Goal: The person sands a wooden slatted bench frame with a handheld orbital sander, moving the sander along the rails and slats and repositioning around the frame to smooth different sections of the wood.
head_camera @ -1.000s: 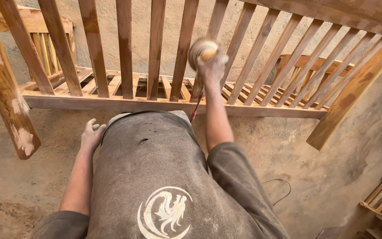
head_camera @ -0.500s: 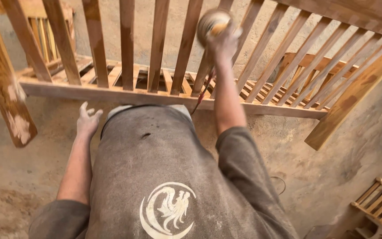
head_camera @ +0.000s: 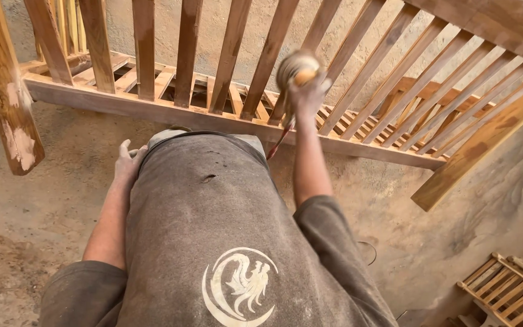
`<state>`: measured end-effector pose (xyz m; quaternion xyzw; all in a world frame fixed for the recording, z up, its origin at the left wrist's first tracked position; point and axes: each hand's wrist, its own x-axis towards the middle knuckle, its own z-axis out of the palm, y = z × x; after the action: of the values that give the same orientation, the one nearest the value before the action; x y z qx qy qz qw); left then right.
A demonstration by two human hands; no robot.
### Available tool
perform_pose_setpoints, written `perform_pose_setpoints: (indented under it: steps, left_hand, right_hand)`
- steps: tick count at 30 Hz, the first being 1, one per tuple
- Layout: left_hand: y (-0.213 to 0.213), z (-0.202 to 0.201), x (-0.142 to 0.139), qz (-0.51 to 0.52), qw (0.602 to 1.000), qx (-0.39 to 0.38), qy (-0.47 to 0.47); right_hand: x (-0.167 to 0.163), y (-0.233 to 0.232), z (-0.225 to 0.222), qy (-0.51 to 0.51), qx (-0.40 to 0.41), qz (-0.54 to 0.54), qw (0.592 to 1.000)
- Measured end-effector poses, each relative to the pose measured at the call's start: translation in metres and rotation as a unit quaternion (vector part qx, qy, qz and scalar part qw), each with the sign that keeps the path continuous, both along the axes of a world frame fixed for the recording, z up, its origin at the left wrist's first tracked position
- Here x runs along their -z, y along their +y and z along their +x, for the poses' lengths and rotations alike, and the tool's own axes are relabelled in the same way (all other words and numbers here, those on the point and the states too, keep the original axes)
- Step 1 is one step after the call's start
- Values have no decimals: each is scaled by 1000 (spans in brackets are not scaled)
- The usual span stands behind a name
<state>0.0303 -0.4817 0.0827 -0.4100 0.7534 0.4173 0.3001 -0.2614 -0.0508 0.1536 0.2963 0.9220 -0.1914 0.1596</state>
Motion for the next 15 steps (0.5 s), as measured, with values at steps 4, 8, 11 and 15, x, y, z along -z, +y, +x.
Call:
perform_pose_setpoints:
  steps: [4, 8, 11, 15]
  left_hand:
    - [-15, -8, -11, -36, 997, 73, 6]
    - [-24, -33, -27, -40, 997, 67, 7]
    - [-22, -46, -37, -28, 999, 33, 27]
    - [-9, -47, -36, -10, 999, 0, 53]
  right_hand:
    - [6, -5, 57, -58, 19, 11, 998]
    - [-3, -3, 60, -12, -22, 34, 999]
    - [-8, -3, 34, -15, -27, 24, 999]
    - [-5, 2, -30, 6, -31, 15, 999]
